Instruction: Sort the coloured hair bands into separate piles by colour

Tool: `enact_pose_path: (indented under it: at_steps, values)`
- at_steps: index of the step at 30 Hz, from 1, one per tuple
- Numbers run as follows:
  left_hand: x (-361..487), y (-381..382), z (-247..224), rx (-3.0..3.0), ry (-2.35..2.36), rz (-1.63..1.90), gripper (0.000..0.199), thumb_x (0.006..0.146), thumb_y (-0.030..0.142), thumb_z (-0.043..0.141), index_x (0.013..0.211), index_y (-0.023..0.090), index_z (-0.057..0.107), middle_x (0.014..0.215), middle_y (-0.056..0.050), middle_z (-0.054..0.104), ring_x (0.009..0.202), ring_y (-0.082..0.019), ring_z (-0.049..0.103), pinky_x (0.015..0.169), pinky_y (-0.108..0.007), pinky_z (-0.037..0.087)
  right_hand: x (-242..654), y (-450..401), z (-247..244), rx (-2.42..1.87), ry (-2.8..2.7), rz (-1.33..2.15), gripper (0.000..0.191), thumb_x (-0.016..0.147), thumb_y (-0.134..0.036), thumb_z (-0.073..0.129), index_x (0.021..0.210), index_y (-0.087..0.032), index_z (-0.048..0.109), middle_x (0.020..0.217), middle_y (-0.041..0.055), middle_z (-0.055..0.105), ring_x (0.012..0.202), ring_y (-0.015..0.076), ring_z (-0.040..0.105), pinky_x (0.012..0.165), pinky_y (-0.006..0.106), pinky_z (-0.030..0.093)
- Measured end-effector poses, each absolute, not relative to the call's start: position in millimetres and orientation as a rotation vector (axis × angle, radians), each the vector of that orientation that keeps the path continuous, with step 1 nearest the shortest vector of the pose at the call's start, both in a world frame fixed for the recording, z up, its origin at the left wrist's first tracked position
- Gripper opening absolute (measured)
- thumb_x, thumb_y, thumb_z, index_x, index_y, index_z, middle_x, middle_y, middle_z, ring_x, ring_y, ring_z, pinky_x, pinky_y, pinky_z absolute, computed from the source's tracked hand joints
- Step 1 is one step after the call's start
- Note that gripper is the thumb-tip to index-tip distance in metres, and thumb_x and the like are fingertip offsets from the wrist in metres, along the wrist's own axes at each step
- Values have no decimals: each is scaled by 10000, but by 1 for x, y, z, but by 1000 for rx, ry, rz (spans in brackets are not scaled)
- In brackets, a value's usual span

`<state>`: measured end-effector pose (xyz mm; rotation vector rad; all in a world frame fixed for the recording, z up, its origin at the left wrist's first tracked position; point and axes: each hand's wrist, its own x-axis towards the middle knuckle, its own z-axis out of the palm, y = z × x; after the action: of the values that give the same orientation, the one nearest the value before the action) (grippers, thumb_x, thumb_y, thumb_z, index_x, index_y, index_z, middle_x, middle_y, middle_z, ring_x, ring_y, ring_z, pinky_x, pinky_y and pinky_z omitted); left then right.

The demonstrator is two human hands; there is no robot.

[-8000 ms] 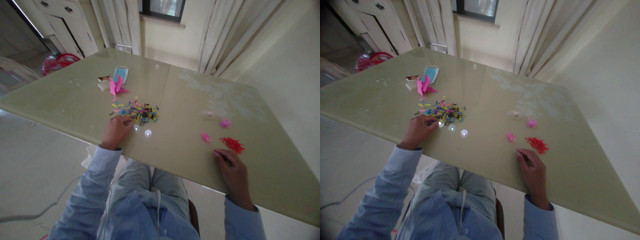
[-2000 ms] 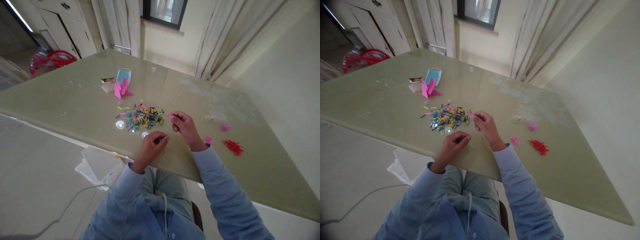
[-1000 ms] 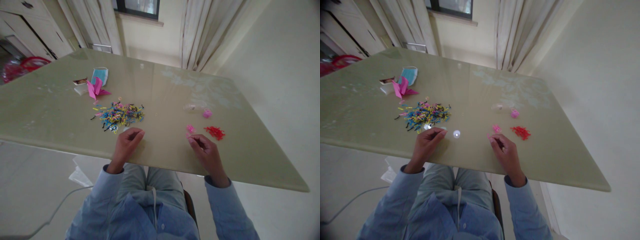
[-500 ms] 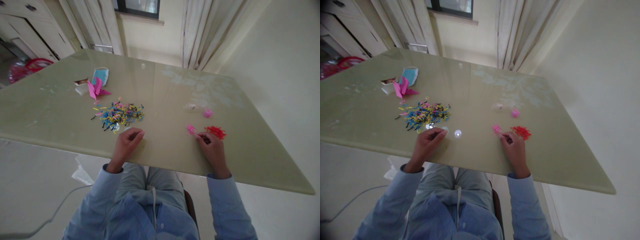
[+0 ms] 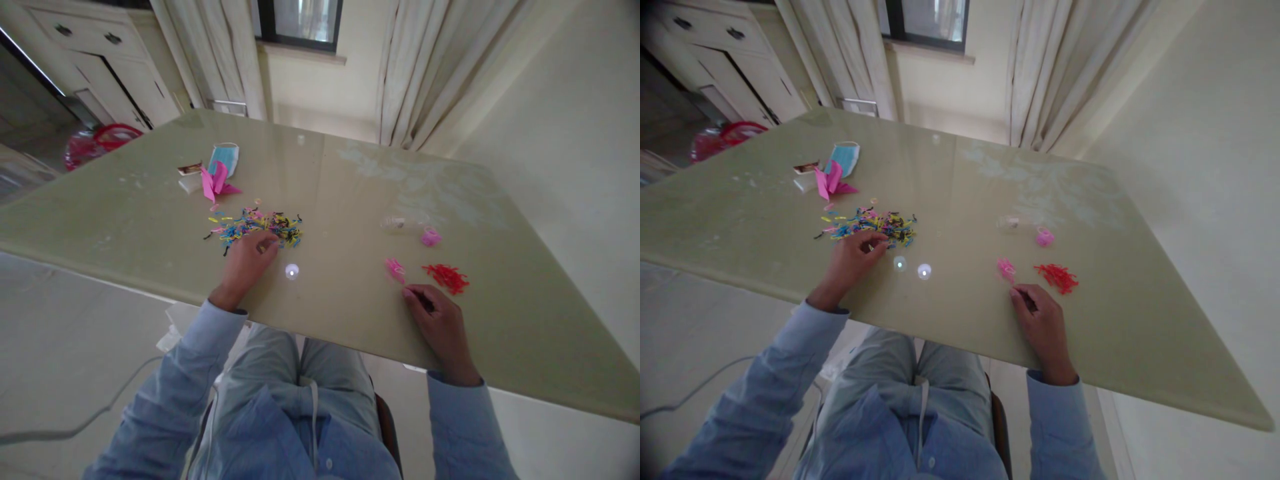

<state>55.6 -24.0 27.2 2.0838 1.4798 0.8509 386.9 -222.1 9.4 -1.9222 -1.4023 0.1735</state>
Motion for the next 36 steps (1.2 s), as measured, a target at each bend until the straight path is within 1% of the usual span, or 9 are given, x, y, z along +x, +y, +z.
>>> enact_pose_path:
  at_steps: [5,10,17,22,24,27,30,32,36]
  values:
    - [51,4,41,2290,1575,675,317,846,282,566,1040,184,797,910,-80,783,766,-225,683,739,-314,513,389,-222,7,-1943,-1392,179,327,886,-490,586,868,-194,725,820,73,745,700,205,661,671,324,521]
    - [55,22,51,2440,1711,330,330,892,279,528,1054,203,806,978,-116,788,877,-283,713,781,-366,535,389,-222,9,-1962,-1382,201,333,882,-501,583,864,-200,723,812,78,745,703,216,669,675,336,525]
    - [62,26,55,2514,1741,144,326,920,280,502,1030,207,800,1027,-129,776,927,-296,707,813,-386,533,388,-222,11,-1962,-1384,199,342,876,-509,579,856,-199,724,797,75,737,692,216,667,660,334,529]
    - [61,24,52,2493,1749,204,325,947,303,486,1034,185,775,1037,-149,756,923,-301,697,796,-387,518,388,-222,10,-1965,-1386,204,344,875,-510,581,856,-198,727,791,73,737,691,216,671,664,335,534]
    - [59,23,51,2457,1749,330,303,938,284,495,1024,166,760,1042,-151,748,933,-294,687,798,-376,508,388,-221,9,-1960,-1383,202,342,874,-508,585,860,-197,727,804,77,743,706,220,680,671,337,537]
    - [58,20,47,2348,1682,618,281,922,254,489,979,147,743,989,-137,742,906,-267,671,800,-349,495,388,-221,9,-1962,-1386,196,337,872,-505,586,858,-199,726,806,81,746,701,222,681,668,340,540]
    - [60,11,41,2255,1594,800,294,934,273,465,974,152,730,952,-114,743,867,-243,663,800,-333,493,389,-221,9,-1963,-1393,184,344,873,-514,581,850,-202,724,793,80,742,690,222,675,661,342,540]
    - [62,4,39,2267,1633,803,295,941,276,462,979,157,729,982,-121,742,891,-248,664,808,-337,493,389,-222,9,-1962,-1398,179,348,877,-519,577,853,-204,725,802,80,744,695,223,675,666,343,540]
    - [64,-4,41,2340,1792,626,301,944,265,462,1000,163,739,1068,-154,732,979,-292,668,803,-366,495,389,-222,9,-1955,-1409,176,349,879,-525,576,852,-210,722,807,79,745,692,221,670,675,347,541]
